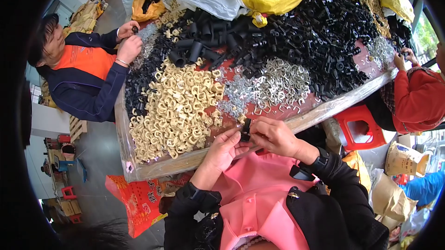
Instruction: The person picks up a black plastic component and a metal clip by hand, then presses the metal clip into the black plastic component. They pick up a second metal clip and press it into the other side of the black plastic component before placing the assembled item onto the table.
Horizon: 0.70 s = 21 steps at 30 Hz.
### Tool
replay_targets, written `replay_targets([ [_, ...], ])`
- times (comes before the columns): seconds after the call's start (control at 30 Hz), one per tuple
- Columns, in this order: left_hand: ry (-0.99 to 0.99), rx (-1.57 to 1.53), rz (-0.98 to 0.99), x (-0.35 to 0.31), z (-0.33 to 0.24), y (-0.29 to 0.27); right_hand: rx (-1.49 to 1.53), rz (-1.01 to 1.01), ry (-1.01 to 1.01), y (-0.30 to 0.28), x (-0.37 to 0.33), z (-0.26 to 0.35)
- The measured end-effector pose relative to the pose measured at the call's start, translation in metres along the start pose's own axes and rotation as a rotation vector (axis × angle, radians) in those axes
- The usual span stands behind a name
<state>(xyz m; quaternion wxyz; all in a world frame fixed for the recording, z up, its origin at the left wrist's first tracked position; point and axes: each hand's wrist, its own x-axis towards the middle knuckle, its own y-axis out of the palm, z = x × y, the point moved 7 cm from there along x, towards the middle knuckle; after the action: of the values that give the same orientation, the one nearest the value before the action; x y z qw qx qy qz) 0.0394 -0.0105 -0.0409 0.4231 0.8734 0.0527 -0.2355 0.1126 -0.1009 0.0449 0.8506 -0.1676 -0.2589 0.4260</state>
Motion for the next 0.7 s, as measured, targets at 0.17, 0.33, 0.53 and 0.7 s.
replay_targets([
  [0.17, -0.019, 0.082, -0.014, -0.002, 0.007, 0.0, -0.175, 0.086, -0.034, 0.013, -0.002, 0.002],
  [0.33, -0.026, 0.121, -0.011, -0.003, 0.011, -0.001, -0.285, 0.13, -0.066, 0.022, -0.004, -0.002],
  [0.53, -0.029, 0.123, -0.018, -0.004, 0.012, 0.003, -0.257, 0.118, 0.001, 0.024, -0.004, -0.002],
  [0.7, -0.057, 0.13, -0.012, -0.003, 0.012, 0.0, -0.237, 0.087, 0.073, 0.023, -0.003, -0.005],
])
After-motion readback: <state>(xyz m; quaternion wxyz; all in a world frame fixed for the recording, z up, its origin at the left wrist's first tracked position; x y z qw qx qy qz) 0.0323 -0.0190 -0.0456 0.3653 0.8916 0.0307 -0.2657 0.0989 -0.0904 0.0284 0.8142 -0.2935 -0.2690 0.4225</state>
